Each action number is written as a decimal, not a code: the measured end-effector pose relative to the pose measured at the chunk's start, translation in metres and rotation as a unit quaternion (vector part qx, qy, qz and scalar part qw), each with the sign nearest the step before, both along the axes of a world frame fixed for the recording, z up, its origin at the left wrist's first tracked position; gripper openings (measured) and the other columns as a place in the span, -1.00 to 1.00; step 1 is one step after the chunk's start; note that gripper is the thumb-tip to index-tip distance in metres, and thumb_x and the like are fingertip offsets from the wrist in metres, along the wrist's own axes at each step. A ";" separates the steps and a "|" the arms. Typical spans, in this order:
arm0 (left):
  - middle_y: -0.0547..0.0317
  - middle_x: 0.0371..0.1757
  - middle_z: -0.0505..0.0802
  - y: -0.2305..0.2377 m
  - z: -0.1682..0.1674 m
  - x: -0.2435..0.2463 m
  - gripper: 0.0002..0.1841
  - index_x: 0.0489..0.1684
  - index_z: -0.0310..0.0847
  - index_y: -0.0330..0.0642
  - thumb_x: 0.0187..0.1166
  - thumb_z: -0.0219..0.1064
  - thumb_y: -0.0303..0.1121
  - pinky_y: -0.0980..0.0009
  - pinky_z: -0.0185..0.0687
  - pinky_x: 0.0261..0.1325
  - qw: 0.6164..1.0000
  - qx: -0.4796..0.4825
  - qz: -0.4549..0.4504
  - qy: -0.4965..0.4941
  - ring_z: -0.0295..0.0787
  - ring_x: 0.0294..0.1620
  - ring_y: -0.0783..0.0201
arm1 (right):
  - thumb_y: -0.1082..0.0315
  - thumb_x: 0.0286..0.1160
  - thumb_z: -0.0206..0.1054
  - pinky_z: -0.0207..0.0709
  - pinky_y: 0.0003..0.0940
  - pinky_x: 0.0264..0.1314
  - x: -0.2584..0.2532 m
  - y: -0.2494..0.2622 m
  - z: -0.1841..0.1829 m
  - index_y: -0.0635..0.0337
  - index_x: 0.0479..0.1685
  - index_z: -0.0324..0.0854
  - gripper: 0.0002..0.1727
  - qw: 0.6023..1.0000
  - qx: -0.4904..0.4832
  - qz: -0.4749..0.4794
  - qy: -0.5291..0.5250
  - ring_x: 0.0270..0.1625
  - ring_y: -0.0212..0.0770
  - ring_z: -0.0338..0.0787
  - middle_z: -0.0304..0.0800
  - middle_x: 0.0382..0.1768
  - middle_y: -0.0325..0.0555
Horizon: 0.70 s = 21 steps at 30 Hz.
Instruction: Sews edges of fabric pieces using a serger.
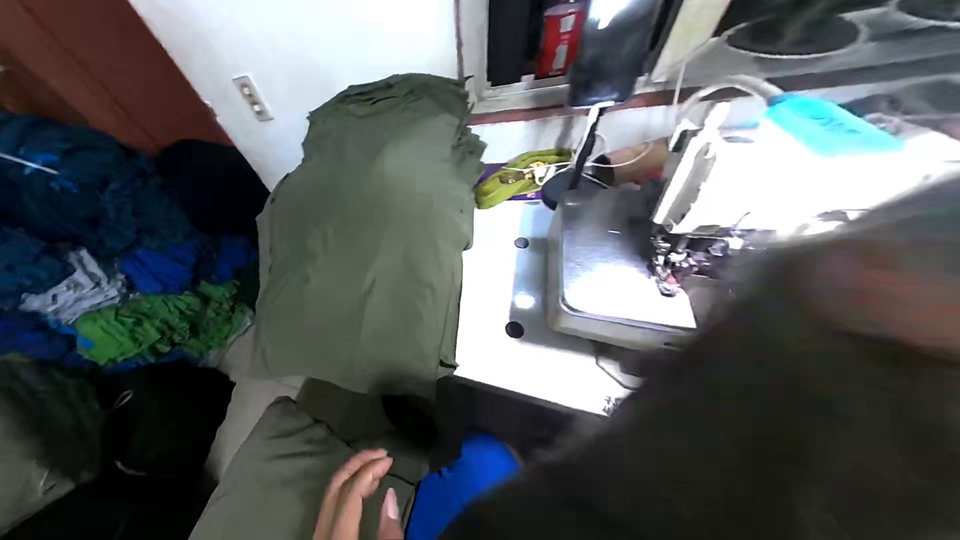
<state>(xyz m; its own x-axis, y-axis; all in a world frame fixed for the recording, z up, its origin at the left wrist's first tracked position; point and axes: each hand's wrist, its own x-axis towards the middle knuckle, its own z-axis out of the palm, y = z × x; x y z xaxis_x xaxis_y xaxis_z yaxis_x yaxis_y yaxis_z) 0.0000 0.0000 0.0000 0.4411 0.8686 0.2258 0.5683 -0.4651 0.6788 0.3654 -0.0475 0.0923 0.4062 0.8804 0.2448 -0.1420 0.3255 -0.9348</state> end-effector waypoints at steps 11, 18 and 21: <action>0.05 0.40 0.82 0.072 -0.098 0.113 -0.61 0.25 0.80 -0.20 0.68 0.19 -0.19 0.05 0.55 0.57 0.971 0.211 -0.098 0.052 0.68 0.51 0.03 | 0.03 0.61 0.32 0.82 -0.41 -0.17 -0.006 -0.010 -0.110 -0.01 0.09 0.83 -0.67 0.928 -0.254 -0.121 -0.242 -0.24 -0.39 0.89 0.93 -0.23 -0.34; -0.13 0.18 0.84 0.110 -0.074 0.134 -0.68 0.13 0.79 -0.32 0.42 0.41 -0.47 0.31 0.86 0.04 0.970 0.219 -0.092 0.043 0.89 0.02 0.13 | -0.27 0.31 0.43 0.66 0.12 0.06 -0.043 0.020 -0.175 -0.03 0.18 0.83 -0.39 0.819 -0.256 -0.187 -0.478 0.07 0.10 0.81 0.86 0.02 -0.03; -0.14 0.23 0.77 0.129 -0.060 0.141 -0.65 0.21 0.75 -0.29 0.45 0.34 -0.49 0.42 0.78 -0.38 0.969 0.216 -0.108 0.049 0.79 -0.38 0.29 | -0.20 0.22 0.50 0.62 0.06 -0.01 -0.038 0.034 -0.178 -0.18 -0.10 0.87 -0.59 0.830 -0.249 -0.161 -0.472 -0.01 0.00 0.80 0.86 -0.08 -0.20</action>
